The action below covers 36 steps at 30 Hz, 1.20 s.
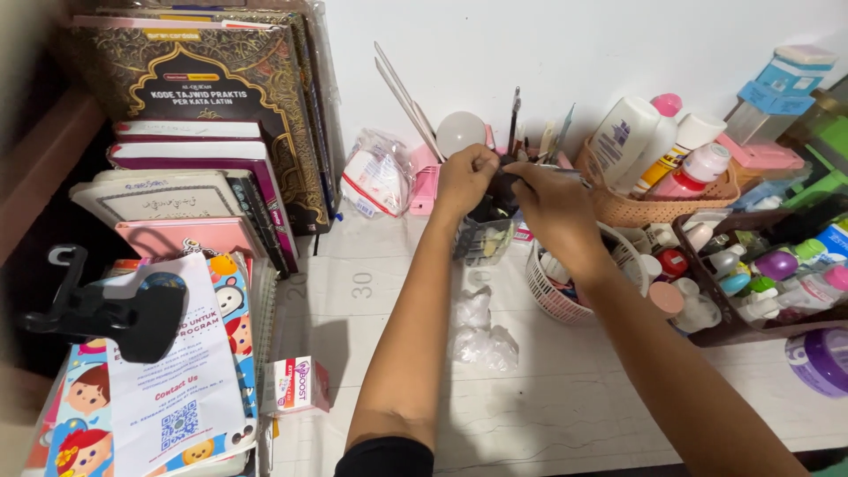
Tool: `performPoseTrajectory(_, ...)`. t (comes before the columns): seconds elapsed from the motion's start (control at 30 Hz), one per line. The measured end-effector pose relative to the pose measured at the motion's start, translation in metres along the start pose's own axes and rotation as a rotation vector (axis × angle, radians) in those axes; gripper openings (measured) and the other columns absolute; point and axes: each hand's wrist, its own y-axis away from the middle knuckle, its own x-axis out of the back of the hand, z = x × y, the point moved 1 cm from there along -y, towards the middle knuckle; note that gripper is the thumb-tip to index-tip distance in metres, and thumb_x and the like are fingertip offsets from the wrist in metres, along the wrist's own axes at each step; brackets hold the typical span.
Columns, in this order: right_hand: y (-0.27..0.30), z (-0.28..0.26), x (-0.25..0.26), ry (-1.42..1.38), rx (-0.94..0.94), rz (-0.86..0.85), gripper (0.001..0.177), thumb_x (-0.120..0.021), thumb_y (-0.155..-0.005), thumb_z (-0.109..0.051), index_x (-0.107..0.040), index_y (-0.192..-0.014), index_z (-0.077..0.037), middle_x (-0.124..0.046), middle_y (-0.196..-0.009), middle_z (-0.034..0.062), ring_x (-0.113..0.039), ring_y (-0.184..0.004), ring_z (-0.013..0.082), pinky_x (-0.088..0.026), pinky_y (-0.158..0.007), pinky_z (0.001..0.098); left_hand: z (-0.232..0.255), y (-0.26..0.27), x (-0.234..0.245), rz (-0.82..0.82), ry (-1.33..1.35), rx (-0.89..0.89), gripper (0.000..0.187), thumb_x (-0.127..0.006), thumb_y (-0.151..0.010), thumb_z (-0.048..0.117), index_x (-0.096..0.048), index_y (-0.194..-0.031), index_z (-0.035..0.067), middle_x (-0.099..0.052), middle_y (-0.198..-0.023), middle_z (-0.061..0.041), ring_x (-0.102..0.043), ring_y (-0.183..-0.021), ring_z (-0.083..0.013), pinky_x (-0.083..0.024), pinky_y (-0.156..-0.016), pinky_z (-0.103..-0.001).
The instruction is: The person organizes personal care items on a cluttered desk. They pick up small boxes, bottles, and hair accessories, then place them into various baskets and wall-mounted pink racks. The person also wipes the desk surface with a green cloth.
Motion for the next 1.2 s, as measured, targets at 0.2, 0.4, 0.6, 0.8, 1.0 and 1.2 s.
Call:
performPoseTrajectory(0.2, 0.008, 0.014, -0.022, 0.246, 0.184, -0.033, 0.028, -0.057, -0.101, -0.023, -0.07, -0.126, -0.021, -0.074, -0.095, 0.0111, -0.072, -0.095, 0.0327, -0.059, -0.082, 0.0426, 0.044, 0.033, 0.014, 0.093, -0.007, -0.044, 0.027, -0.058, -0.098, 0.029, -0.076, -0.114, 0.016, -0.075, -0.101, -0.018, -0.07, -0.106, -0.0395, -0.054, -0.096, -0.05)
performPoseTrajectory(0.4, 0.021, -0.004, 0.016, -0.047, 0.17, -0.105, 0.051, -0.068, -0.095, -0.019, -0.055, -0.145, -0.014, -0.06, -0.135, 0.0263, -0.058, -0.127, 0.0472, -0.048, -0.104, 0.053, 0.058, 0.038, -0.005, 0.342, 0.068, -0.395, 0.025, -0.06, -0.101, 0.023, -0.07, -0.117, 0.006, -0.073, -0.111, -0.022, -0.066, -0.114, -0.043, -0.048, -0.102, -0.051)
performPoseTrajectory(0.6, 0.048, 0.018, 0.049, -0.028, 0.139, 0.093, 0.056, -0.073, -0.089, -0.015, -0.056, -0.142, -0.015, -0.057, -0.142, 0.0201, -0.06, -0.126, 0.045, -0.051, -0.102, 0.0511, 0.126, 0.092, -0.035, 0.342, 0.011, -0.753, 0.019, -0.065, -0.107, 0.011, -0.069, -0.12, -0.001, -0.07, -0.117, -0.02, -0.065, -0.117, -0.0374, -0.047, -0.104, -0.045)
performPoseTrajectory(0.8, 0.091, 0.061, 0.105, -0.011, 0.023, 0.247, 0.044, -0.066, -0.093, -0.02, -0.062, -0.137, -0.015, -0.06, -0.14, 0.0138, -0.064, -0.122, 0.0355, -0.053, -0.104, 0.0453, 0.168, 0.127, -0.107, 0.184, 0.091, -0.822, 0.019, -0.063, -0.108, 0.01, -0.07, -0.118, -0.004, -0.071, -0.118, -0.018, -0.066, -0.115, -0.0384, -0.048, -0.105, -0.047)
performPoseTrajectory(1.0, 0.154, 0.106, 0.182, 0.059, -0.09, 0.392, 0.037, -0.058, -0.104, -0.042, -0.067, -0.13, -0.018, -0.066, -0.132, 0.0105, -0.067, -0.12, 0.0314, -0.052, -0.102, 0.0439, 0.192, 0.165, -0.193, -0.03, 0.202, -0.83, 0.021, -0.066, -0.104, 0.013, -0.07, -0.114, -0.005, -0.07, -0.115, -0.022, -0.066, -0.115, -0.0427, -0.048, -0.104, -0.051)
performPoseTrajectory(1.2, 0.227, 0.144, 0.267, 0.139, -0.203, 0.363, 0.025, -0.074, -0.095, -0.028, -0.072, -0.117, -0.015, -0.069, -0.124, 0.0125, -0.066, -0.113, 0.0378, -0.055, -0.097, 0.0475, 0.196, 0.201, -0.28, -0.208, 0.245, -0.894, 0.015, -0.068, -0.1, 0.012, -0.073, -0.11, 0.002, -0.074, -0.111, -0.015, -0.07, -0.108, -0.0363, -0.053, -0.096, -0.044)
